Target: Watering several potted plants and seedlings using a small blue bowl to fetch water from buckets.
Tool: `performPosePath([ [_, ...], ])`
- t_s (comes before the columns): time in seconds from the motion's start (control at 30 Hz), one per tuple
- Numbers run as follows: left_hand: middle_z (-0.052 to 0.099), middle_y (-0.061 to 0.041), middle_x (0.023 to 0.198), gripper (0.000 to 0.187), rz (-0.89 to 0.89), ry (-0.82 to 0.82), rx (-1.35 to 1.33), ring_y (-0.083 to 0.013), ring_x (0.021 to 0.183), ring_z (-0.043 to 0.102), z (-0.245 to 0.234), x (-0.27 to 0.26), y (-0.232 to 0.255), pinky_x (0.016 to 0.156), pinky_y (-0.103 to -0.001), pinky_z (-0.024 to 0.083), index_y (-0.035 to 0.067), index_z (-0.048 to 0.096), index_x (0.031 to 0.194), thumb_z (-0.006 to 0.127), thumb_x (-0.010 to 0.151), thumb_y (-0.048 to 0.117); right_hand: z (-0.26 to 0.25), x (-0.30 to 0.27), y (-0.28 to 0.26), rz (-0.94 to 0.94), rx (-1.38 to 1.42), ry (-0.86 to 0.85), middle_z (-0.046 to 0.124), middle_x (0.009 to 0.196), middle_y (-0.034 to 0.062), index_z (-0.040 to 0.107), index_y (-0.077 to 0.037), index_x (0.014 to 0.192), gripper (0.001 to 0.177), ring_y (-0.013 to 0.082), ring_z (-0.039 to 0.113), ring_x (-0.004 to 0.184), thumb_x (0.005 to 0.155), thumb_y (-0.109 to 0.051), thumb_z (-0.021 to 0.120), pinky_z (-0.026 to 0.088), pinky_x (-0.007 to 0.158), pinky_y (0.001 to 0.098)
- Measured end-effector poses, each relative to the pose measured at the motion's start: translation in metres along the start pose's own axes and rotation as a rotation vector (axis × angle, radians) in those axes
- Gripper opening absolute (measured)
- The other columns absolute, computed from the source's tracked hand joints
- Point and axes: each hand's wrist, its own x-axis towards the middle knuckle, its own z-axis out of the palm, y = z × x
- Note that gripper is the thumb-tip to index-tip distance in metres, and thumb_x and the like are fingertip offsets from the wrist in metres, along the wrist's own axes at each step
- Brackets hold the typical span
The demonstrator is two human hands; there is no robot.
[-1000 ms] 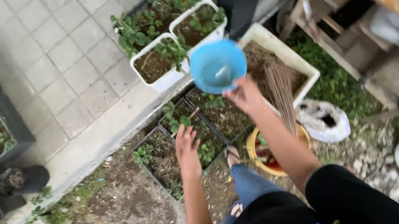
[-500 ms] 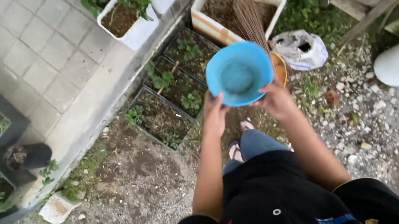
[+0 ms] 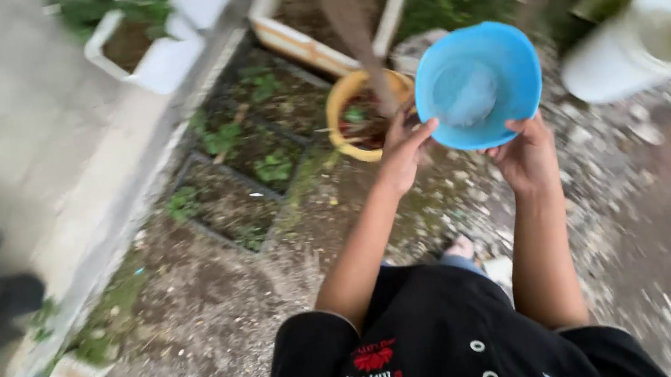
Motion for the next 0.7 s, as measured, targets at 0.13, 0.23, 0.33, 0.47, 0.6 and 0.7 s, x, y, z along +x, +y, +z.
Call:
performPosePath([
  [0.13, 0.059, -0.006, 0.134, 0.074, -0.109, -0.135, 0.013, -0.0164, 0.115, 0.060, 0.083, 0.016, -0.075, 0.091, -0.034, 0.053, 0.012, 0.042, 0.155, 0.079, 0.092, 0.020, -0.095, -0.033, -0.064, -0.143, 0.002, 0.072, 0.067, 0.103, 0.0178, 0.046, 0.001, 0.139, 0.043, 0.0276, 0.069, 0.070, 0.100, -0.007, 0.063, 0.064, 0.064, 0.0355],
  [0.23, 0.060, -0.006, 0.132, 0.071, -0.158, -0.204, 0.019, -0.0176, 0.114, 0.062, 0.134, 0.024, -0.141, 0.090, -0.036, 0.054, 0.010, 0.043, 0.151, 0.079, 0.090, 0.020, -0.151, -0.061, -0.108, -0.232, -0.023, 0.172, 0.069, 0.111, 0.0154, 0.049, -0.002, 0.144, 0.047, 0.0263, 0.070, 0.073, 0.101, -0.013, 0.064, 0.063, 0.063, 0.0361],
  [0.33, 0.062, -0.008, 0.127, 0.068, -0.199, -0.263, 0.024, -0.0203, 0.109, 0.062, 0.169, 0.040, -0.209, 0.086, -0.038, 0.053, 0.008, 0.046, 0.149, 0.078, 0.090, 0.018, -0.181, -0.082, -0.158, -0.221, 0.046, 0.303, 0.072, 0.114, 0.0147, 0.050, -0.003, 0.141, 0.049, 0.0276, 0.074, 0.078, 0.099, -0.025, 0.059, 0.063, 0.056, 0.0364],
  [0.47, 0.063, -0.006, 0.127, 0.066, -0.311, -0.333, 0.012, -0.0177, 0.112, 0.065, 0.223, 0.041, -0.267, 0.093, -0.036, 0.056, 0.010, 0.045, 0.149, 0.075, 0.090, 0.016, -0.263, -0.109, -0.196, -0.189, 0.043, 0.362, 0.071, 0.114, 0.0187, 0.050, 0.001, 0.141, 0.054, 0.0286, 0.075, 0.084, 0.104, -0.038, 0.052, 0.065, 0.055, 0.0382],
  [0.6, 0.065, -0.008, 0.127, 0.067, -0.424, -0.379, 0.090, -0.0230, 0.109, 0.067, 0.267, 0.047, -0.318, 0.088, -0.041, 0.058, 0.010, 0.044, 0.149, 0.075, 0.090, 0.018, -0.338, -0.127, -0.221, -0.196, -0.155, 0.479, 0.068, 0.122, 0.0125, 0.044, -0.013, 0.146, 0.054, 0.0247, 0.072, 0.080, 0.094, -0.016, 0.055, 0.064, 0.055, 0.0366],
  [0.7, 0.061, -0.010, 0.132, 0.071, -0.456, -0.410, 0.183, -0.0225, 0.115, 0.061, 0.283, 0.070, -0.349, 0.094, -0.038, 0.053, 0.011, 0.042, 0.158, 0.074, 0.095, 0.020, -0.399, -0.117, -0.230, -0.239, -0.147, 0.569, 0.066, 0.122, 0.0160, 0.047, -0.007, 0.148, 0.052, 0.0278, 0.070, 0.077, 0.096, -0.009, 0.055, 0.062, 0.056, 0.0347],
])
